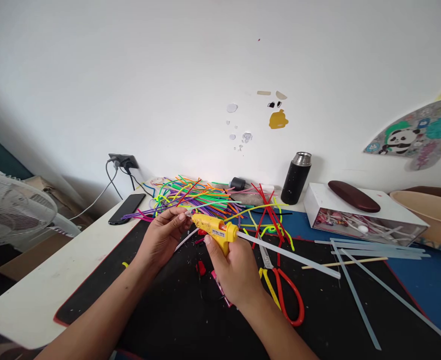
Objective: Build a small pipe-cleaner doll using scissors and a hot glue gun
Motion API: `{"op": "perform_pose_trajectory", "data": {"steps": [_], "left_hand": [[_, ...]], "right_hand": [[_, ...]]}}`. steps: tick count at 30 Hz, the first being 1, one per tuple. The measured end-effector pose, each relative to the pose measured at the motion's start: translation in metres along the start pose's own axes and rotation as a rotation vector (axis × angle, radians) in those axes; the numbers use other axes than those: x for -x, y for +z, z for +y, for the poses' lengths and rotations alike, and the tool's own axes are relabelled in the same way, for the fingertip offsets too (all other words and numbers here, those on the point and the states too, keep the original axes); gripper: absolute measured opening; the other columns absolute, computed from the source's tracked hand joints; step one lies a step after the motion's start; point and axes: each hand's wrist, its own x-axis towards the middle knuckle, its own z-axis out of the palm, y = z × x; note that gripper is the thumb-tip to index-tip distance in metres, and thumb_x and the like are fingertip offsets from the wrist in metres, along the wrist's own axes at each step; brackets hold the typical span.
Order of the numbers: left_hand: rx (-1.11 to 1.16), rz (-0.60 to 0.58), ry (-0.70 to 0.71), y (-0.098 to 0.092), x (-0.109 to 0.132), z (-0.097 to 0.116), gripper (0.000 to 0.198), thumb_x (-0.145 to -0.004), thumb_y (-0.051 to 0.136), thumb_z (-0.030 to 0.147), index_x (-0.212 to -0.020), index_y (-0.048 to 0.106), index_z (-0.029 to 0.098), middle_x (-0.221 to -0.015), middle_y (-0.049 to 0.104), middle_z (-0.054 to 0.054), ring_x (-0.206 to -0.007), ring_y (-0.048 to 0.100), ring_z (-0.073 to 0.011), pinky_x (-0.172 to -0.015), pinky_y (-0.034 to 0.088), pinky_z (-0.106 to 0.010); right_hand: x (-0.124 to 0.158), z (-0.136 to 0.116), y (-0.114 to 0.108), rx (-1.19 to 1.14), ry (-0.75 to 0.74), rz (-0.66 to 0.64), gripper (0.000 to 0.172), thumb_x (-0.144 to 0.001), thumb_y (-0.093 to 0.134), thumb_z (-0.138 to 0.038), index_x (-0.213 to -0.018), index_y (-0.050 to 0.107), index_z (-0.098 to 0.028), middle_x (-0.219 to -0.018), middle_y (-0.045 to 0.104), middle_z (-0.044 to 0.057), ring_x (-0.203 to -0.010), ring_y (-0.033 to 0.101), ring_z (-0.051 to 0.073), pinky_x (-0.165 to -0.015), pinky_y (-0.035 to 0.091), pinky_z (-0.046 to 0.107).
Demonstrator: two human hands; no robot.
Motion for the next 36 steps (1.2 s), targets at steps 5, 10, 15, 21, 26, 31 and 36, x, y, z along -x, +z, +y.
{"op": "perform_pose_trajectory", "data": {"steps": [5, 10, 15, 21, 26, 31, 36], "left_hand": [[0.003, 0.0, -0.005, -0.001, -0.0006, -0.0009, 0.038, -0.055, 0.104, 0.029, -0.082, 0.082, 0.014, -0.074, 0.075, -0.001, -0.067, 0.07, -0.0105, -0.066, 0.058, -0.019], [0.005, -0.005, -0.009, -0.0024, -0.0014, -0.0015, 0.036, -0.057, 0.104, 0.027, -0.082, 0.081, 0.014, -0.074, 0.075, -0.001, -0.067, 0.07, -0.0109, -0.066, 0.059, -0.019], [-0.003, -0.041, -0.014, -0.0025, -0.0006, -0.0015, 0.033, -0.061, 0.102, 0.027, -0.083, 0.081, 0.015, -0.074, 0.076, -0.002, -0.068, 0.071, -0.0132, -0.067, 0.062, -0.024], [-0.017, -0.037, -0.005, -0.0017, 0.0006, -0.0009, 0.032, -0.061, 0.101, 0.028, -0.082, 0.081, 0.016, -0.075, 0.076, -0.003, -0.069, 0.071, -0.0149, -0.067, 0.063, -0.026], [-0.02, -0.025, 0.007, -0.0018, -0.0002, -0.001, 0.033, -0.06, 0.102, 0.029, -0.082, 0.081, 0.015, -0.075, 0.076, -0.002, -0.069, 0.07, -0.0119, -0.067, 0.06, -0.021], [-0.016, -0.01, 0.015, -0.0026, -0.0009, -0.0012, 0.035, -0.058, 0.103, 0.029, -0.082, 0.082, 0.015, -0.073, 0.075, -0.001, -0.066, 0.069, -0.0103, -0.065, 0.057, -0.018], [-0.031, -0.01, 0.034, -0.0024, -0.0005, -0.0012, 0.034, -0.059, 0.103, 0.03, -0.082, 0.083, 0.016, -0.074, 0.075, -0.002, -0.067, 0.069, -0.011, -0.064, 0.057, -0.019]], "right_hand": [[0.0006, 0.0001, 0.0006, -0.003, 0.007, 0.006, 0.057, -0.102, 0.05, -0.065, -0.064, 0.061, -0.024, -0.038, 0.048, -0.003, -0.042, 0.053, 0.016, -0.051, 0.042, 0.027], [0.0, -0.0009, -0.0001, 0.001, 0.021, -0.003, 0.057, -0.102, 0.05, -0.065, -0.068, 0.065, -0.022, -0.038, 0.047, -0.003, -0.043, 0.055, 0.017, -0.052, 0.044, 0.028], [0.0002, -0.0014, -0.0006, 0.005, 0.025, -0.002, 0.059, -0.101, 0.049, -0.068, -0.066, 0.067, -0.023, -0.038, 0.047, -0.002, -0.043, 0.056, 0.018, -0.051, 0.044, 0.029], [-0.0001, -0.0022, -0.001, -0.009, 0.004, 0.0, 0.058, -0.102, 0.05, -0.067, -0.066, 0.065, -0.023, -0.037, 0.047, -0.003, -0.04, 0.053, 0.016, -0.049, 0.042, 0.029], [0.0002, -0.003, -0.0013, 0.008, 0.018, 0.0, 0.058, -0.101, 0.049, -0.068, -0.068, 0.067, -0.023, -0.038, 0.047, -0.002, -0.046, 0.059, 0.019, -0.051, 0.044, 0.03], [0.0004, -0.0028, -0.0014, 0.025, 0.027, 0.006, 0.057, -0.101, 0.049, -0.068, -0.073, 0.069, -0.022, -0.04, 0.05, 0.0, -0.051, 0.063, 0.021, -0.054, 0.046, 0.03], [0.0, 0.0018, 0.0008, 0.02, 0.013, 0.018, 0.056, -0.101, 0.05, -0.068, -0.075, 0.07, -0.023, -0.041, 0.051, 0.0, -0.052, 0.065, 0.022, -0.051, 0.045, 0.029]]}}
